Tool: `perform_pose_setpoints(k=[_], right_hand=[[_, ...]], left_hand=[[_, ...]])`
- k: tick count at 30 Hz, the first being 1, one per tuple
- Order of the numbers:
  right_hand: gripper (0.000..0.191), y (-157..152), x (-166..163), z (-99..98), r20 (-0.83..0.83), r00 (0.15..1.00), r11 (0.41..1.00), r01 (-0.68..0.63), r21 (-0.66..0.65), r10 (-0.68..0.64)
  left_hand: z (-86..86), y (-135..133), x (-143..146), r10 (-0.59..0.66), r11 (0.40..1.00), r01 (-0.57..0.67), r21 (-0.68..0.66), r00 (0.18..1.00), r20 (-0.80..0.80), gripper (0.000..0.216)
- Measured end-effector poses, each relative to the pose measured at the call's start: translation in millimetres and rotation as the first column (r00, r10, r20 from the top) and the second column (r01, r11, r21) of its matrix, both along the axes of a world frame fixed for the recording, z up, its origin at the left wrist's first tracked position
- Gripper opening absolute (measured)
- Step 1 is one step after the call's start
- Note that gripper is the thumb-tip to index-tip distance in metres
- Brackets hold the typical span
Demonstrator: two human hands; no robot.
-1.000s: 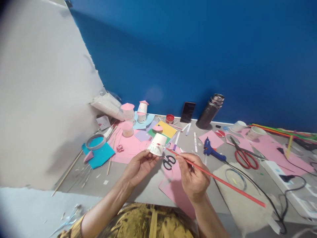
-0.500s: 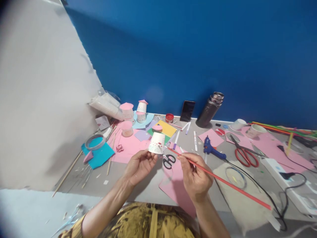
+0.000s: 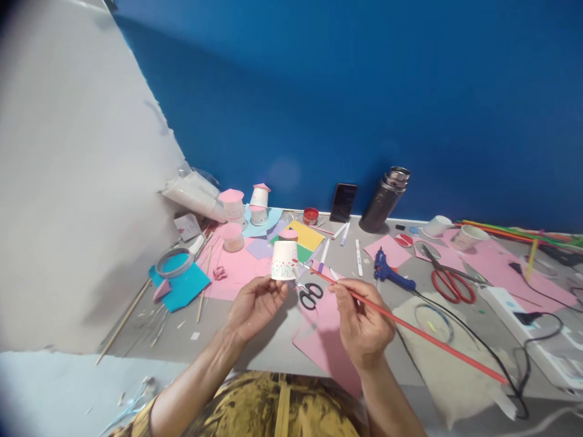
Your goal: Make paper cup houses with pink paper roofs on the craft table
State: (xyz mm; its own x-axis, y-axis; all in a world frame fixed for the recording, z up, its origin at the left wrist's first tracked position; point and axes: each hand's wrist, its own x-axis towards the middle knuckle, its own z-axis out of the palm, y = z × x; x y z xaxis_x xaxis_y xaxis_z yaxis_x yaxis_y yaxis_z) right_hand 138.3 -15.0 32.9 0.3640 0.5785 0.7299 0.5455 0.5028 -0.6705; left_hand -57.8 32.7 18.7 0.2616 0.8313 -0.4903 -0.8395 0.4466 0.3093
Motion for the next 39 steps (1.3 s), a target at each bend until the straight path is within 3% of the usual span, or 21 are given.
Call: perform_pose_setpoints(k=[6, 11, 14, 18, 22, 25, 29, 32, 36, 39], right_hand=[[0.023, 0, 15, 3.2, -0.223, 0.974, 0.997, -0.049, -0.056, 0.036], [0.03, 5, 17, 4.2, -0.338, 0.939, 0.965, -0.147, -0.217, 0.067], [0.035, 8, 12, 6.2, -0.314, 0.928, 0.904, -0.297, -0.307, 0.199], [0.057, 11, 4, 12.1, -0.197, 0.866, 0.774, -0.499, -0.39, 0.459], [0.053, 10, -6, 16.4, -0.216, 0.833, 0.721, -0.55, -0.421, 0.51], [0.051, 10, -13, 19.7, -0.25, 0.859, 0.747, -0.512, -0.424, 0.447], [0.05, 8, -23, 24.9, -0.18, 0.897, 0.788, -0.441, -0.43, 0.404], [0.049, 0, -26, 23.5, -0.139, 0.896, 0.812, -0.442, -0.382, 0.422], [0.041, -18, -15, 5.5, -0.116, 0.954, 0.923, -0.296, -0.247, 0.275], [0.03, -30, 1, -19.0, -0.11, 0.987, 0.948, -0.141, -0.285, 0.114]], left_hand=[[-7.5, -3, -8, -0.013, 0.986, 0.038, 0.16, 0.988, -0.155, 0.004], [-13.3, -7, -12, -0.207, 0.948, 0.227, 0.224, 0.972, -0.11, 0.01], [-16.4, -10, -11, -0.302, 0.937, 0.303, 0.174, 0.953, -0.037, 0.012], [-16.8, -16, -9, -0.374, 0.92, 0.372, 0.12, 0.927, -0.007, 0.023], [-13.8, -25, -11, -0.367, 0.927, 0.366, 0.081, 0.93, -0.005, 0.02], [-10.4, -33, -13, -0.308, 0.942, 0.312, 0.123, 0.95, -0.051, 0.007], [-5.3, -48, -13, -0.235, 0.944, 0.258, 0.203, 0.963, -0.132, 0.011], [-2.6, -58, -14, -0.215, 0.952, 0.237, 0.193, 0.968, -0.127, 0.01], [-2.1, -60, -23, -0.156, 0.983, 0.15, 0.103, 0.986, 0.054, 0.017], [-5.0, -57, -32, -0.088, 0.994, 0.08, 0.074, 0.989, 0.121, 0.023]])
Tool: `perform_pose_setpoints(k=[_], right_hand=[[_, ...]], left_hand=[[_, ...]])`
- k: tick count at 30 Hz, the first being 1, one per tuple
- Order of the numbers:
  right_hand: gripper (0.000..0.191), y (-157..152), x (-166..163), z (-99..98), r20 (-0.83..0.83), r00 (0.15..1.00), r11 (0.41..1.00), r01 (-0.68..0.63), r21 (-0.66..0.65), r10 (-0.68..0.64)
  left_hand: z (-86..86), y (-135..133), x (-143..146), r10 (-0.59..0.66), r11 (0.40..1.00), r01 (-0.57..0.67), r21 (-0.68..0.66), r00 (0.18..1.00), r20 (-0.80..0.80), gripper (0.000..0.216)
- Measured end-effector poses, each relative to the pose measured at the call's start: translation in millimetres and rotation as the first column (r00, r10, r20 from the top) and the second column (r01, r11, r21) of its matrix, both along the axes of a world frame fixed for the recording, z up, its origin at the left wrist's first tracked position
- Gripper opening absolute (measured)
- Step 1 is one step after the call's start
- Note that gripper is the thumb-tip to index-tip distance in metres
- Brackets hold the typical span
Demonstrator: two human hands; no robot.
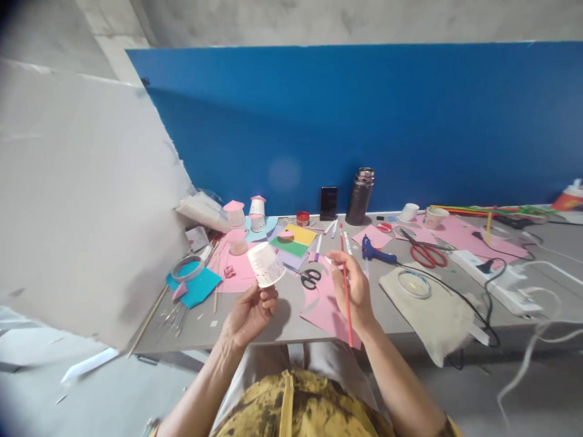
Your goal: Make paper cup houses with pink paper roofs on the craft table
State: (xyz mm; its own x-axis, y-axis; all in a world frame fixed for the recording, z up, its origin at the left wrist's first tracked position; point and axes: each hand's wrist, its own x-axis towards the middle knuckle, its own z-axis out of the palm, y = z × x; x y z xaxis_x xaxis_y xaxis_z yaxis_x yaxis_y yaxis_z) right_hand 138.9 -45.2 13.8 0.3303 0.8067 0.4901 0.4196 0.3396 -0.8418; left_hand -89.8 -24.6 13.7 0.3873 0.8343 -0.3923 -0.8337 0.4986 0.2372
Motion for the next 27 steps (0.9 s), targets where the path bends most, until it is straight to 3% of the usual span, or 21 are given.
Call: perform_pose_setpoints(k=[3, 6, 10, 16, 21, 24, 27], right_hand=[[0.031, -7, 16, -22.1, 0.142, 0.99, 1.0, 0.027, -0.002, -0.027], [0.029, -3, 34, -27.6, 0.368, 0.93, 0.997, -0.022, 0.076, -0.007], [0.028, 14, 62, -0.6, 0.507, 0.861, 0.992, -0.091, 0.089, 0.034], [0.034, 44, 66, 48.9, 0.425, 0.901, 0.983, 0.011, 0.183, -0.089], [0.028, 65, 40, 48.4, 0.23, 0.966, 0.979, 0.074, 0.191, -0.118], [0.029, 87, 35, 52.7, 0.323, 0.944, 0.992, 0.035, 0.124, -0.073], [0.031, 123, 42, 71.8, 0.391, 0.92, 1.0, 0.023, 0.004, -0.022]], left_hand=[[-4.1, 8, -8, 0.013, 1.0, -0.013, 0.001, 1.0, -0.028, 0.027], [-4.1, 27, -15, 0.021, 0.999, -0.018, 0.04, 0.997, -0.079, 0.025], [8.3, 65, -21, 0.012, 0.98, -0.008, 0.197, 1.0, -0.022, 0.017], [16.8, 103, -12, -0.157, 0.898, 0.165, 0.407, 0.986, -0.053, 0.011], [2.3, 121, -5, -0.161, 0.895, 0.195, 0.402, 0.98, -0.119, 0.015], [-8.4, 127, -5, -0.139, 0.921, 0.163, 0.354, 0.986, -0.093, 0.008], [-15.2, 131, -6, -0.081, 0.952, 0.107, 0.287, 0.992, -0.101, 0.008]])
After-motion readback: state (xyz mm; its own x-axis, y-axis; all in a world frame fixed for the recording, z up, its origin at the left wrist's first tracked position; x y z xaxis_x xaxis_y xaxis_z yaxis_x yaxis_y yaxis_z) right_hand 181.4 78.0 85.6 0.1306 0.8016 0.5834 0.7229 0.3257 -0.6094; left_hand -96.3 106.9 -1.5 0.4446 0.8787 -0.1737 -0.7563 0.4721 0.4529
